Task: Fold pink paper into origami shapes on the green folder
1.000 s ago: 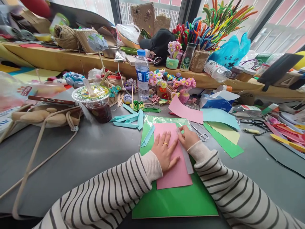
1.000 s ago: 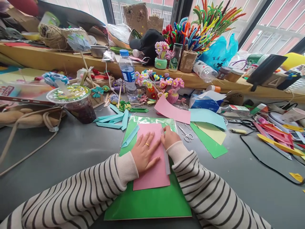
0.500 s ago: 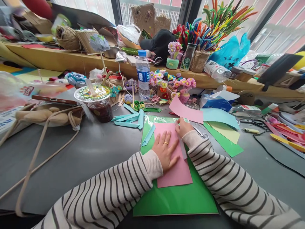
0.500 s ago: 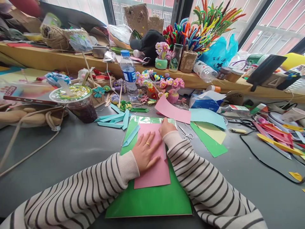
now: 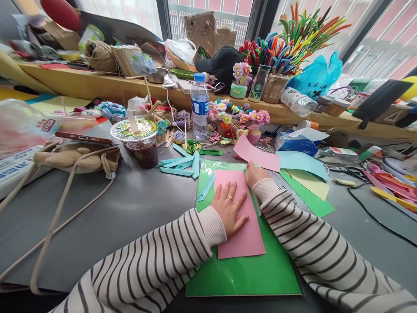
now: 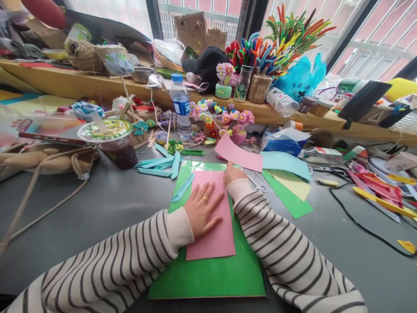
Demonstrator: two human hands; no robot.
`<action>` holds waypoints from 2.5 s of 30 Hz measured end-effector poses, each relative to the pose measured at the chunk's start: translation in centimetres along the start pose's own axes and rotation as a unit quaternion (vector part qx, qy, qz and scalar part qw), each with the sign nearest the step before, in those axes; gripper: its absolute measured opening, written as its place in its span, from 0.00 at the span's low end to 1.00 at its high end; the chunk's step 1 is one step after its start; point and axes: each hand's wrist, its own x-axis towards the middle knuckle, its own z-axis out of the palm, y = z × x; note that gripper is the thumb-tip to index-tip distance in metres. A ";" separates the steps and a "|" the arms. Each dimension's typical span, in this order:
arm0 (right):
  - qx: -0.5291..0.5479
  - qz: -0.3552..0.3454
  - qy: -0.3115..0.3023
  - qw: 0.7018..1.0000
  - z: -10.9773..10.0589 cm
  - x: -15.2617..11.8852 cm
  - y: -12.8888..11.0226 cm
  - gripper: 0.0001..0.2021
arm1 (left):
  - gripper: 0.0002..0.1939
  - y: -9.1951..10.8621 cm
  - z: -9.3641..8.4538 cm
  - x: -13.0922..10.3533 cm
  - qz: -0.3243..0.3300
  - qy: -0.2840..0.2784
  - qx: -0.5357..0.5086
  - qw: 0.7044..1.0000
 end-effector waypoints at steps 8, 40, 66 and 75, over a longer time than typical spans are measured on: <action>0.129 0.004 0.022 0.991 -0.7 -0.2 4.7 0.09 | 0.28 -5.3 -3.1 0.2 -0.136 0.006 -0.116 0.984; 0.444 -0.085 -0.027 0.891 0.2 -3.1 4.4 0.12 | 0.04 -6.6 -4.1 2.2 -0.268 0.004 -0.379 0.886; -0.103 -0.238 0.153 0.954 1.6 -1.0 3.2 0.13 | 0.44 -3.4 -1.2 2.8 0.015 -0.057 0.038 0.998; -0.170 -0.263 0.142 0.939 1.4 -1.9 2.7 0.14 | 0.28 -3.6 -0.8 3.0 0.002 -0.056 0.060 0.997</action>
